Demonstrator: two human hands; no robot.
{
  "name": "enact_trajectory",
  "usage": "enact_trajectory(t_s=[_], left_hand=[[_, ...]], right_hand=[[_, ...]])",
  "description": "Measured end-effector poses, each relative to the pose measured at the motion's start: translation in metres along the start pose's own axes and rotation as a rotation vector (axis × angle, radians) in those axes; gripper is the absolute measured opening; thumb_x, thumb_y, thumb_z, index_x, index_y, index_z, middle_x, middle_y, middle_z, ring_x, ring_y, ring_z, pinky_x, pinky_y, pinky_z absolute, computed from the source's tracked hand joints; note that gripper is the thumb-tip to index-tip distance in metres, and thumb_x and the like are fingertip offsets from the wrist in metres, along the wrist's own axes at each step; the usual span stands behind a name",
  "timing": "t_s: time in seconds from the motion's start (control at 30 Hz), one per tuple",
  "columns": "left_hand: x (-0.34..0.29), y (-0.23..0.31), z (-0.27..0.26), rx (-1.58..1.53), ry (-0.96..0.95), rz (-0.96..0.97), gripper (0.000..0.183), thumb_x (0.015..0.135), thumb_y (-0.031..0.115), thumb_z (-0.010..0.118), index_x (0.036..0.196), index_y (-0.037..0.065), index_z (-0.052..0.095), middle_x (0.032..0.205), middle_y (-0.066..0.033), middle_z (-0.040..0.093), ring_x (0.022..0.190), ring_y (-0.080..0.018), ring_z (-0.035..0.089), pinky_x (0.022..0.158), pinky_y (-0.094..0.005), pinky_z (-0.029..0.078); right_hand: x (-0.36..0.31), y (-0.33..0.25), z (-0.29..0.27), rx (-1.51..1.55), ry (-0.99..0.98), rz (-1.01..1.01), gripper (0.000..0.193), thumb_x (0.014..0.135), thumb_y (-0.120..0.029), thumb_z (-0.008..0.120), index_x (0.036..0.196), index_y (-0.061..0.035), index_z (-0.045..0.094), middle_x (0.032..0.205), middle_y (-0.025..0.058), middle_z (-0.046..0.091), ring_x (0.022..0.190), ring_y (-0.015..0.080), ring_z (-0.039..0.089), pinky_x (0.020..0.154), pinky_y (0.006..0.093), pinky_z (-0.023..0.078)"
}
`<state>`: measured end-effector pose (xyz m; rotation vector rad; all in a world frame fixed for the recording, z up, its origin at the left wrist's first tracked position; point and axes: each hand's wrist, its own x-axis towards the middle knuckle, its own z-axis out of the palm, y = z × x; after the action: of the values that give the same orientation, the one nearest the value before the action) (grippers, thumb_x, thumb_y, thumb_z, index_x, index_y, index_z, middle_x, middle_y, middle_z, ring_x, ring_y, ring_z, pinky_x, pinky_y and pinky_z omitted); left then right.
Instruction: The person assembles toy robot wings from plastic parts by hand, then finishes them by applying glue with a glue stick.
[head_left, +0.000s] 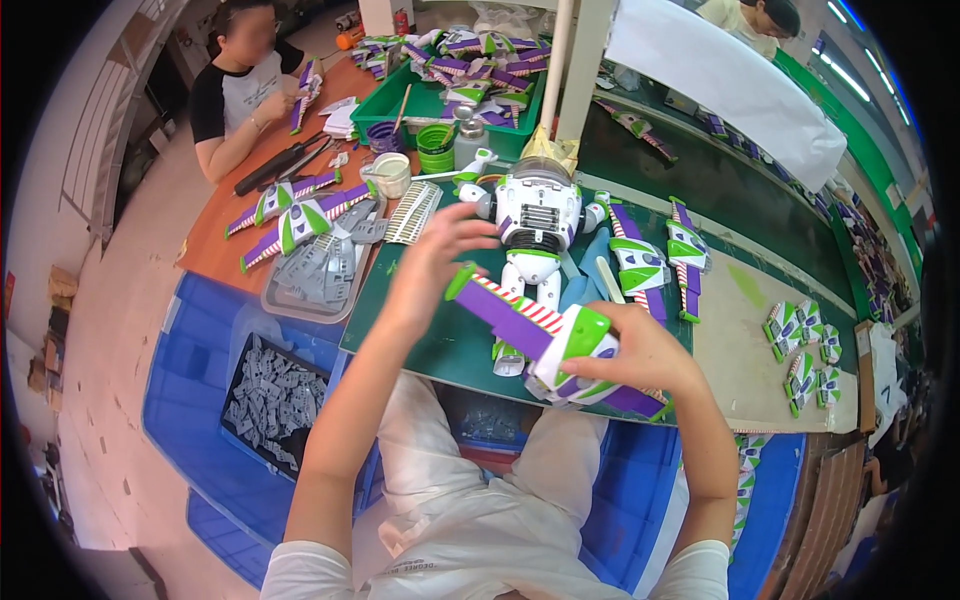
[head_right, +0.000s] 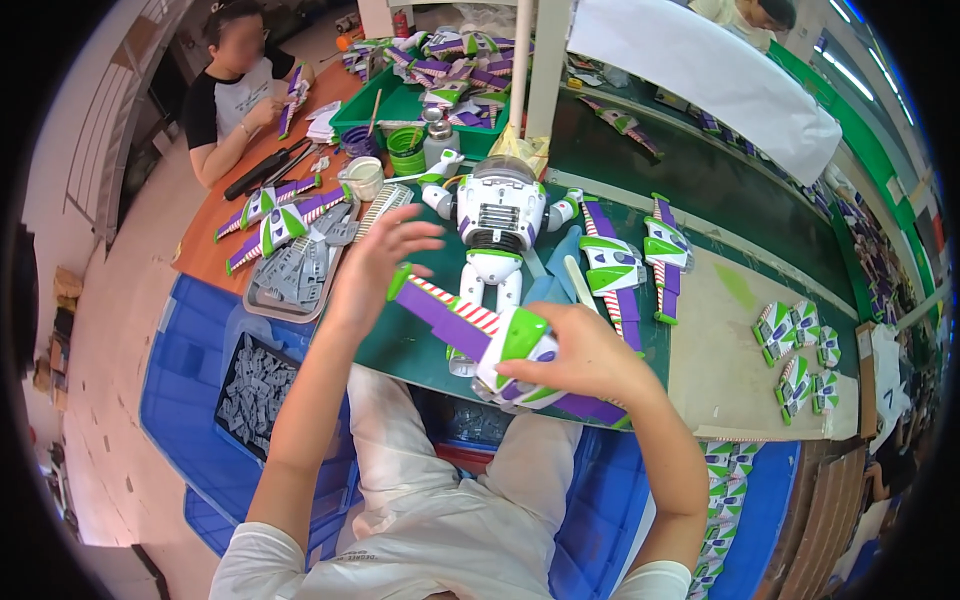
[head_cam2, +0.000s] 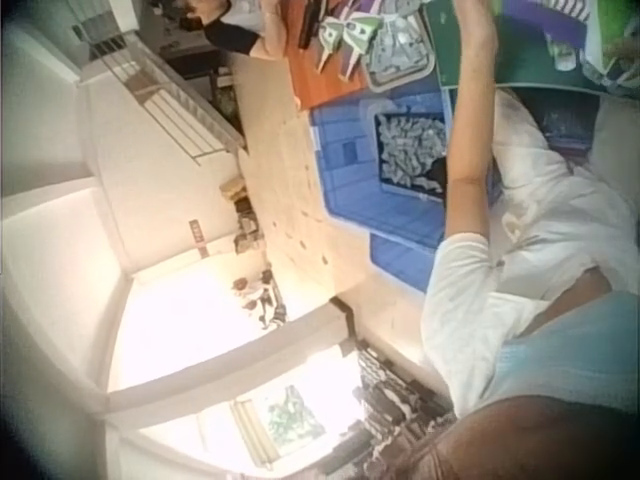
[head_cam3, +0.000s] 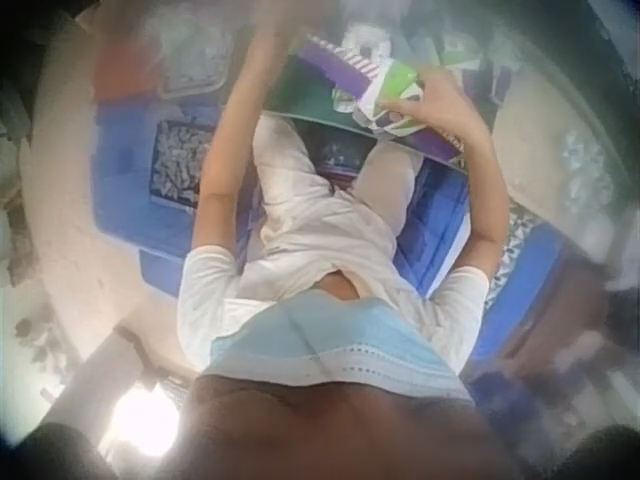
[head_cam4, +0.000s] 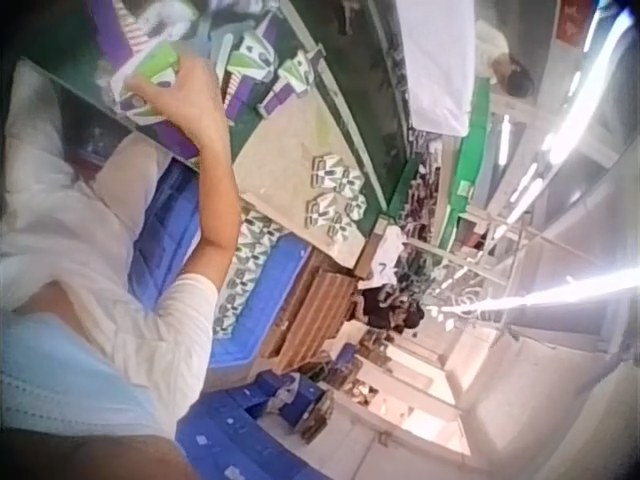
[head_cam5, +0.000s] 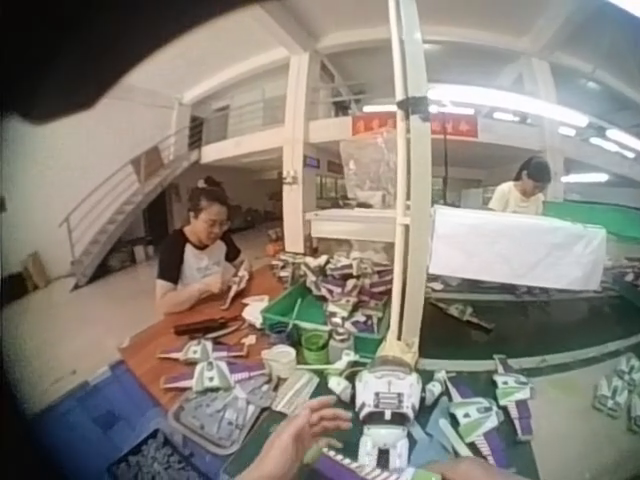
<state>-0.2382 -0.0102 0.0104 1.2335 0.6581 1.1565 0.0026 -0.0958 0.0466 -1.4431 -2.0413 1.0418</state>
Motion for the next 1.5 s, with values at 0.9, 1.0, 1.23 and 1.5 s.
enact_trajectory(t_s=[0.9,1.0,1.23,1.5], left_hand=[[0.007,-0.066,0.027,-0.738,0.153,0.130,0.045,0.092,0.035,0.038,0.066,0.001,0.052,0.071,-0.0152,0.058,0.064,-0.0215,0.055,0.065,-0.0340,0.046],[0.006,-0.067,0.027,-0.674,0.373,0.059,0.042,0.093,0.032,0.039,0.067,0.001,0.054,0.070,-0.0139,0.058,0.066,-0.0203,0.056,0.067,-0.0323,0.046],[0.010,-0.071,0.050,-0.588,0.563,0.067,0.037,0.096,0.035,0.037,0.093,0.002,0.052,0.080,-0.0057,0.055,0.077,-0.0119,0.055,0.071,-0.0259,0.044],[0.060,-0.117,0.035,-0.198,0.623,-0.008,0.026,0.093,0.031,0.046,0.099,0.006,0.052,0.087,-0.0015,0.049,0.075,-0.0083,0.045,0.071,-0.0196,0.038]], right_hand=[[0.035,-0.029,0.070,-0.480,0.724,-0.519,0.053,0.065,-0.027,0.075,0.106,-0.0007,0.054,0.100,0.0118,0.054,0.070,0.0231,0.060,0.055,0.0308,0.048],[0.047,-0.025,0.056,-0.490,0.828,-0.526,0.055,0.065,-0.028,0.075,0.107,-0.0009,0.054,0.097,0.0124,0.055,0.074,0.0245,0.060,0.057,0.0317,0.048],[0.081,0.002,0.043,-0.363,0.870,-0.395,0.067,0.066,-0.017,0.074,0.122,0.0033,0.044,0.096,0.0152,0.054,0.085,0.0285,0.051,0.077,0.0372,0.038],[0.164,0.038,0.010,-0.428,0.693,-0.365,0.053,0.080,-0.014,0.056,0.128,0.0035,0.039,0.110,0.0165,0.051,0.100,0.0321,0.045,0.090,0.0410,0.032]])
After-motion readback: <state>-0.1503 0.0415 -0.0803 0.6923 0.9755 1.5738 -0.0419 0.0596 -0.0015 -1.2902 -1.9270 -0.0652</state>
